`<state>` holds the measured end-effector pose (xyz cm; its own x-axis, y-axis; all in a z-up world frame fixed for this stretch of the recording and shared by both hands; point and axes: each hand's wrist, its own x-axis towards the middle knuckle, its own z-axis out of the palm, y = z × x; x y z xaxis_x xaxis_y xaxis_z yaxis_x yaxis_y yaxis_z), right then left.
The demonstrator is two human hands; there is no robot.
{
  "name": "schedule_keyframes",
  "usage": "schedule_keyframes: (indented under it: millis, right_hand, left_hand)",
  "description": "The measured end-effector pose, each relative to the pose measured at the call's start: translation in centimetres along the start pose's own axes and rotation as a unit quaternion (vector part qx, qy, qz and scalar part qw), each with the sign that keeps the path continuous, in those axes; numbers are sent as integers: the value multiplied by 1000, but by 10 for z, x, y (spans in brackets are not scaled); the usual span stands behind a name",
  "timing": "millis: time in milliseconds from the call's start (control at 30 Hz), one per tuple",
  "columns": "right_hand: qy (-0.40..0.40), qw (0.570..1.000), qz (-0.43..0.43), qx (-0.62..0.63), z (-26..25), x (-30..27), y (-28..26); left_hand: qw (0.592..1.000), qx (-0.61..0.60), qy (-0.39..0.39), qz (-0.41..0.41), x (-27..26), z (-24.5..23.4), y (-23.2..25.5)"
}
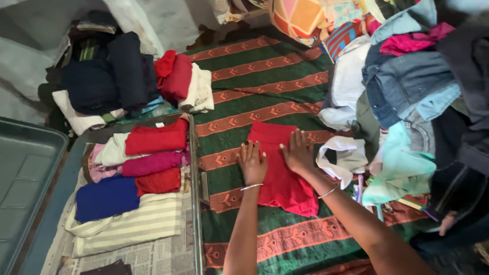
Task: The person picks up red and white items of clothing from a bed, folds them into small rectangular shapes, and places them into an open suitcase.
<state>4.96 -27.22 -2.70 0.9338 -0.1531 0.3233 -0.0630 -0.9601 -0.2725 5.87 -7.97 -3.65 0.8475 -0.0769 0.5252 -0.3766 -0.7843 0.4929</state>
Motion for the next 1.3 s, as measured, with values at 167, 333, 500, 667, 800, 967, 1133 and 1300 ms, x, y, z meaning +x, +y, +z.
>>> schedule_keyframes:
  millis: [167, 333, 500, 667, 800, 967, 1133, 1300]
  right_hand:
    - [14, 998, -65, 20, -6, -40, -43]
    - [73, 989, -122, -32, -7, -84, -46]
    - [64, 992, -105, -15, -24, -96, -44]
    - [65, 995, -72, -21, -45, -109, -40]
    - [111, 993, -42, 26, -62, -117, -38]
    - [135, 983, -7, 122, -67, -126, -28]
    - [134, 982, 2, 135, -39, -126, 4]
    - [31, 965, 48, 255, -22, -126, 39]
  left_hand:
    - [995, 14, -87, 53, -43, -22, 29]
    - [968, 73, -239, 9, -71, -48, 30]
    - [976, 79, -197, 42, -77, -53, 29]
    - [988, -65, -124, 63, -83, -62, 18]
    - [975, -214, -39, 56, -86, -85, 28]
    - [962, -222, -74, 142, -99, -126, 59]
    - [949, -241, -130, 157, -110, -147, 73]
    - [953, -212, -152, 153, -108, -159, 81]
